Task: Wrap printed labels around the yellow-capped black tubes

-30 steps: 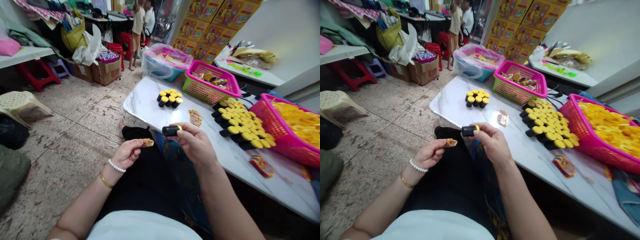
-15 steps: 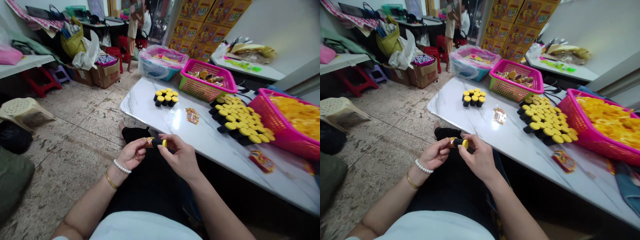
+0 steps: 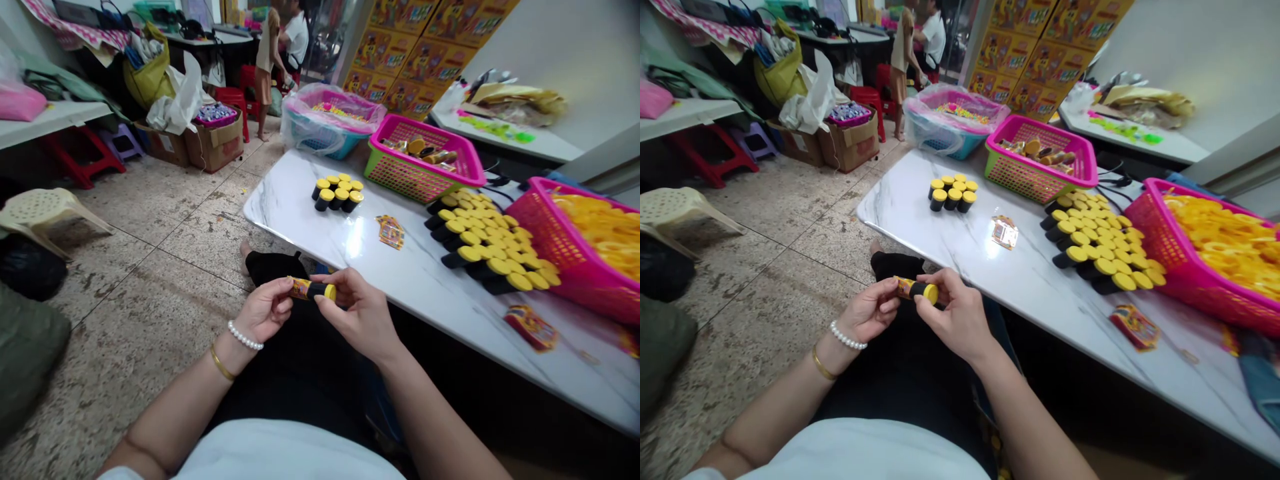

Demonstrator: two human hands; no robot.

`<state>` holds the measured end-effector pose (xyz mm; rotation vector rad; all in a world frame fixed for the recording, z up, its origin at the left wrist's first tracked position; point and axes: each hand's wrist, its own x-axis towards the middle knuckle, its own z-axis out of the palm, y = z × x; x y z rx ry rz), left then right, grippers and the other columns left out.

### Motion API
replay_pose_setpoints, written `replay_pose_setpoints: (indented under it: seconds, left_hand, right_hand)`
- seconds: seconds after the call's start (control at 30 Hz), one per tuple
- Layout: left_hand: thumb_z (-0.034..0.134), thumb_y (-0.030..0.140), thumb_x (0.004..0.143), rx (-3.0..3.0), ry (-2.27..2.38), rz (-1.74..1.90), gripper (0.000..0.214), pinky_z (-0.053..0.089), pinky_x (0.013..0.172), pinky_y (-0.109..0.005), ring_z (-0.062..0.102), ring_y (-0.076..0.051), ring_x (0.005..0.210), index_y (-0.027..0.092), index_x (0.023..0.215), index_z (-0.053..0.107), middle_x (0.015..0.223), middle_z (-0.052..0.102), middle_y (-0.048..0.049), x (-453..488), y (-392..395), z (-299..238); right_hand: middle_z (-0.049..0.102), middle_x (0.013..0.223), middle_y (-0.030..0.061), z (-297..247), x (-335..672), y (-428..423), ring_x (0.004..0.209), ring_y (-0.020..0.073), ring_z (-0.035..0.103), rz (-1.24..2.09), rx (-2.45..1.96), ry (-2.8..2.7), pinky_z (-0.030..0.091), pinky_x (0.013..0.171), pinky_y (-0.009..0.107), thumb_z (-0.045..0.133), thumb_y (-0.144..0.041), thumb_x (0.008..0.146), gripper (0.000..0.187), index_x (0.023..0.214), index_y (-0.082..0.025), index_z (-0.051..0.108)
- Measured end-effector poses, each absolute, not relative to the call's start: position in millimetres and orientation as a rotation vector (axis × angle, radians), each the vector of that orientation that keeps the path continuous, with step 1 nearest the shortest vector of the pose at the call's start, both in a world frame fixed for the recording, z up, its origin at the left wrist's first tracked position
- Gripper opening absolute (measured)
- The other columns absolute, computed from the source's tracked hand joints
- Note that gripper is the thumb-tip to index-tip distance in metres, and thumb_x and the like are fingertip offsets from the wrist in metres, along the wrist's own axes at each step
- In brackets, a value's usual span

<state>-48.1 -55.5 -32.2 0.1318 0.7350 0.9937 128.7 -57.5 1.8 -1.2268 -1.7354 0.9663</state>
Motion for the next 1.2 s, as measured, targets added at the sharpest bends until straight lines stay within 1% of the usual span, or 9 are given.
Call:
replay_pose_setpoints:
  seconds: [0.2,0.3,0.4,0.47,0.7,0.83,1.0,1.1,1.2]
  left_hand:
    - [0.085,0.026,0.067,0.311,0.871,0.978,0.027,0.013,0.034,-0.013,0.032,0.001,0.04,0.007,0.079,0.071,0.06,0.058,0.0003,-57.7,-65.0,-37.3]
    - [0.088,0.032,0.063,0.383,0.929,1.041,0.035,0.014,0.035,-0.013,0.034,-0.001,0.043,0.006,0.081,0.072,0.055,0.051,0.0028,-58.8,-70.1,-35.6]
    - [0.088,0.036,0.065,0.427,0.934,1.118,0.046,0.031,0.04,-0.012,0.052,-0.005,0.057,0.012,0.1,0.072,0.081,0.064,-0.0037,-58.9,-73.0,-31.2]
    - [0.087,0.038,0.067,0.503,0.859,1.031,0.053,0.044,0.047,-0.017,0.061,-0.01,0.068,0.015,0.112,0.069,0.096,0.067,-0.0075,-58.6,-72.5,-29.3]
    - [0.09,0.039,0.061,0.737,0.819,0.882,0.047,0.048,0.051,-0.021,0.058,-0.009,0.053,0.011,0.092,0.07,0.067,0.066,-0.001,-43.2,-54.6,-37.5]
    - [0.092,0.042,0.055,0.724,0.787,0.869,0.054,0.048,0.052,-0.021,0.059,-0.009,0.054,0.011,0.094,0.07,0.067,0.066,-0.0011,-33.0,-42.2,-41.7]
    - [0.086,0.048,0.065,0.659,0.805,0.747,0.056,0.045,0.047,-0.02,0.062,-0.01,0.055,0.012,0.103,0.067,0.079,0.07,-0.0053,-40.6,-40.2,-46.5]
    - [0.086,0.045,0.066,0.688,0.841,0.73,0.049,0.043,0.047,-0.019,0.06,-0.009,0.053,0.011,0.097,0.068,0.075,0.07,-0.006,-47.9,-43.2,-51.2]
    - [0.088,0.039,0.063,0.748,0.872,0.773,0.048,0.046,0.053,-0.021,0.061,-0.01,0.058,0.011,0.096,0.07,0.076,0.071,-0.0059,-48.6,-45.9,-51.5]
  right_hand:
    - [0.073,0.1,0.0055,-11.2,129.0,-60.2,0.088,0.0192,0.072,1.024,-1.138,-1.675,0.06,0.085,0.034,0.069,-0.031,0.085,0.02,0.102,-0.023,0.064]
    - [0.071,0.097,0.0042,-12.2,133.1,-62.4,0.087,0.0185,0.07,0.965,-1.106,-1.717,0.059,0.084,0.034,0.074,-0.029,0.082,0.022,0.101,-0.023,0.066]
    - [0.067,0.096,0.0045,-10.5,137.7,-63.5,0.088,0.0186,0.067,0.886,-1.056,-1.731,0.059,0.082,0.033,0.076,-0.028,0.08,0.024,0.101,-0.023,0.067]
    - [0.066,0.098,0.0052,-9.9,139.8,-63.1,0.09,0.0194,0.067,0.859,-1.053,-1.776,0.058,0.082,0.033,0.076,-0.028,0.08,0.026,0.104,-0.024,0.069]
    - [0.069,0.098,0.0041,-11.3,139.9,-60.3,0.089,0.0194,0.068,0.632,-1.113,-2.019,0.057,0.081,0.034,0.073,-0.028,0.084,0.028,0.112,-0.03,0.073]
    - [0.069,0.092,0.0039,-12.3,141.9,-59.5,0.083,0.0192,0.068,0.524,-1.19,-1.967,0.058,0.078,0.034,0.069,-0.025,0.086,0.025,0.11,-0.028,0.073]
    - [0.069,0.097,0.0048,-23.6,149.5,-60.4,0.078,0.0173,0.068,0.659,-1.169,-1.884,0.062,0.072,0.033,0.068,-0.024,0.085,0.016,0.101,-0.025,0.072]
    - [0.069,0.105,0.0062,-31.4,152.8,-62.6,0.083,0.018,0.07,0.792,-1.145,-1.855,0.064,0.077,0.035,0.068,-0.025,0.086,0.017,0.102,-0.024,0.071]
    - [0.07,0.102,0.0056,-33.0,153.7,-65.7,0.083,0.0178,0.072,0.832,-1.163,-1.816,0.065,0.079,0.035,0.069,-0.026,0.086,0.017,0.103,-0.024,0.07]
